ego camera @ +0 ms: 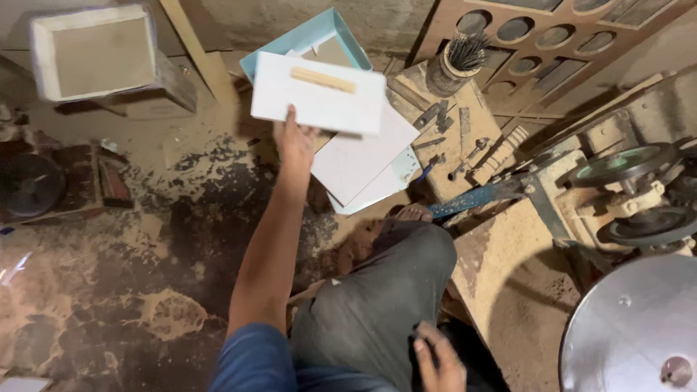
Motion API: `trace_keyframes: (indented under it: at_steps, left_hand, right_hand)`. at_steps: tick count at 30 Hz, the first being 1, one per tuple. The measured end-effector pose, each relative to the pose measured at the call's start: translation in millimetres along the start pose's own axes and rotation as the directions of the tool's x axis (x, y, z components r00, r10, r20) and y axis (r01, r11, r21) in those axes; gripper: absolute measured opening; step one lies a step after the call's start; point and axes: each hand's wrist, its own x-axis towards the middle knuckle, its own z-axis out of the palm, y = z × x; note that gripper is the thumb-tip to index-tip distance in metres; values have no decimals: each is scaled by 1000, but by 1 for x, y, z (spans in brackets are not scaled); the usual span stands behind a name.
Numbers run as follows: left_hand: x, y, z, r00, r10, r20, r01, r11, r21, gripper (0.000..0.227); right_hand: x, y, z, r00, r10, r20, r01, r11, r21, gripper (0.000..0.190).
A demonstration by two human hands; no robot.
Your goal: The person sits on the floor and uses a vertical bandsaw to cut white rectangular plates along marked lines. They hold the plates with both hands, guide them through the blade, and then place the cut pieces into a nearby container.
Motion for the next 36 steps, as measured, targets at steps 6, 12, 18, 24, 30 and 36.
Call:
trace_keyframes:
  at_steps: [6,12,18,24,30,36]
  left_hand:
    - [97,-22,3,990,72,-118,-99,965,-243,56]
    - [109,-40,-36,991,36,131,-133,54,990,36]
    - [89,-40,-60,901,-46,432,-382,-557,738,22]
    - [43,-25,-43,912,-260,318,-409,-508,758,29]
    - [36,-5,-23,756,169,632,-515,-440,735,37]
    - [-32,-66,0,684,-149,714,-722,-285,631,78]
  right_hand:
    - [-1,82,41,989,-45,139,57,995,-83,19]
    - [5,100,34,948,294,121,-281,953,-111,17]
    - [-8,102,39,992,122,-18,-123,984,-130,15]
    - [-12,111,38,1000,-7,-21,4,990,-141,14]
    - [-9,77,18,988,84,128,-64,985,-158,19]
    - [-6,29,13,907,389,162,-357,914,-194,24]
